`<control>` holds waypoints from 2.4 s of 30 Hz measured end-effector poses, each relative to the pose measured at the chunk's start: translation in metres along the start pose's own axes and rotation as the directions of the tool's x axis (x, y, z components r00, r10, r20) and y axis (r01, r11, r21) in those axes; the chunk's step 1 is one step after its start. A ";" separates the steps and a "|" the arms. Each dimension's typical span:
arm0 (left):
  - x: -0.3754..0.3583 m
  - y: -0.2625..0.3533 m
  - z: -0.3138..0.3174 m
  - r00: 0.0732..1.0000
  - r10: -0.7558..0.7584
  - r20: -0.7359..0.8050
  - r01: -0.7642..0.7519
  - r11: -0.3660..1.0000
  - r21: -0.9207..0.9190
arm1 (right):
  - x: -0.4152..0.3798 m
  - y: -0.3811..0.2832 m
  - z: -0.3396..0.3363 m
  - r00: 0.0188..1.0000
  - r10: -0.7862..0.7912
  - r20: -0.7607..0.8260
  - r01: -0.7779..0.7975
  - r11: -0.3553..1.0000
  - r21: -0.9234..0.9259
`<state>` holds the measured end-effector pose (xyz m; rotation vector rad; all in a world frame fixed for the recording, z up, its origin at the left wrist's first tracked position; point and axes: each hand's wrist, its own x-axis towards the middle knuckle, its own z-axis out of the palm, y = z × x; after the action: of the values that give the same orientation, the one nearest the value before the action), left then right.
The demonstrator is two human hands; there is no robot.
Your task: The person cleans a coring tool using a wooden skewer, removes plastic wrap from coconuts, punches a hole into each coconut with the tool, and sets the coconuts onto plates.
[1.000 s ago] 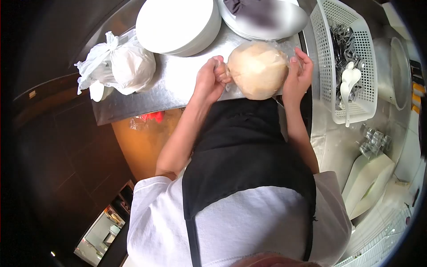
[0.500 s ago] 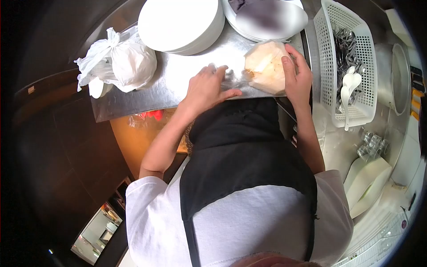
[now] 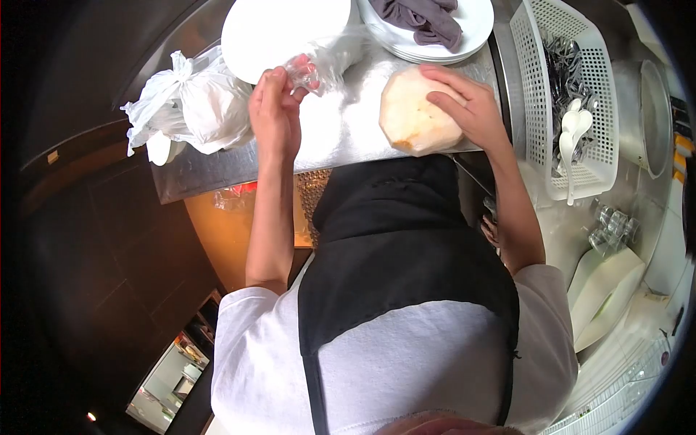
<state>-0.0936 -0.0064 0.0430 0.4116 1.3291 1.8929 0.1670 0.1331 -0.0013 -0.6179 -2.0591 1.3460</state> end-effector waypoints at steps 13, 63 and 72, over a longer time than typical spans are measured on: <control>-0.081 0.085 0.042 0.816 0.175 0.551 -0.418 0.837 0.354 | 0.016 -0.131 0.054 0.930 -0.096 0.355 -0.079 0.890 0.449; -0.210 -0.154 0.051 -0.123 -0.636 0.762 -0.786 0.531 0.317 | -0.812 -0.124 0.535 -0.735 0.676 0.047 0.183 0.132 0.974; -0.229 -0.184 0.097 -0.284 -0.769 0.572 -0.722 0.564 0.401 | -0.624 -0.153 0.020 -0.207 0.174 -0.963 -0.774 0.573 0.270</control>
<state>0.1922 -0.0840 -0.0467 1.9708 0.5741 -0.2534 0.5898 -0.3504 -0.0071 -2.1247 -0.6938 0.2202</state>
